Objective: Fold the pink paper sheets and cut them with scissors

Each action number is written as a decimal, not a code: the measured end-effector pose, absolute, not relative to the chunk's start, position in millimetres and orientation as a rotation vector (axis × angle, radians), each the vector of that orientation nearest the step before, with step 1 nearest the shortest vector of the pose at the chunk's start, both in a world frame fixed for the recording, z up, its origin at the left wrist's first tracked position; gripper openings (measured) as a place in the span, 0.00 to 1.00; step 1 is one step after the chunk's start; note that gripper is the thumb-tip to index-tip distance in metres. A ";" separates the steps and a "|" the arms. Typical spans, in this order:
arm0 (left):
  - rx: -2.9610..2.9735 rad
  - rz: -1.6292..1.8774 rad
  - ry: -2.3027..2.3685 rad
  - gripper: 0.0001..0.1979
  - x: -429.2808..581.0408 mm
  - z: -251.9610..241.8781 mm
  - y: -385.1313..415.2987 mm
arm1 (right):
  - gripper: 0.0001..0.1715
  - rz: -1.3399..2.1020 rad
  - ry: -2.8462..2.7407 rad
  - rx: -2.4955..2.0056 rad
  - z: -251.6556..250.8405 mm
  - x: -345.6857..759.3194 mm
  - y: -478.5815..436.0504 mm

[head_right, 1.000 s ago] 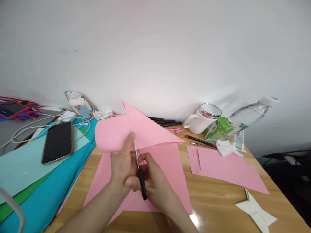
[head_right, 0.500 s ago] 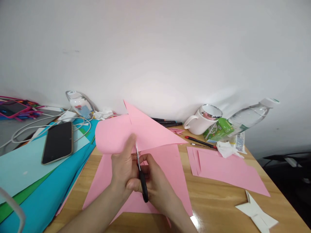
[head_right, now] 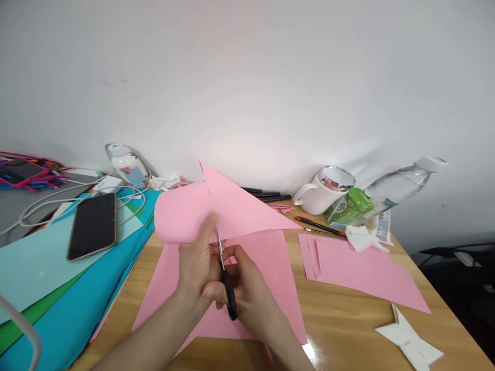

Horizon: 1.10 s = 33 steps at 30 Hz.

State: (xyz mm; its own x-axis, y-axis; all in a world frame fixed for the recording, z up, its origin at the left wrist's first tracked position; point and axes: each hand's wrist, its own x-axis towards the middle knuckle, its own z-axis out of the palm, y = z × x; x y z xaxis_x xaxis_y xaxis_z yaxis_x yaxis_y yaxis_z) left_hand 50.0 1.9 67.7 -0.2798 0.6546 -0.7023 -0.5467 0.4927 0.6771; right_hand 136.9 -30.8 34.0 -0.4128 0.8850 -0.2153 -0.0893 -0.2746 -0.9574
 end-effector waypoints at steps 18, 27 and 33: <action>0.068 1.162 1.337 0.23 47.8 65.1 5.2 | 0.32 1.754 -1.261 -1.092 33.5 136.4 -31.1; 0.065 1.192 1.337 0.22 46.7 61.5 5.7 | 0.31 1.749 -1.268 -1.119 32.9 136.0 -30.4; 0.081 1.216 1.336 0.21 47.0 60.8 5.6 | 0.30 1.728 -1.280 -1.126 32.3 135.9 -30.9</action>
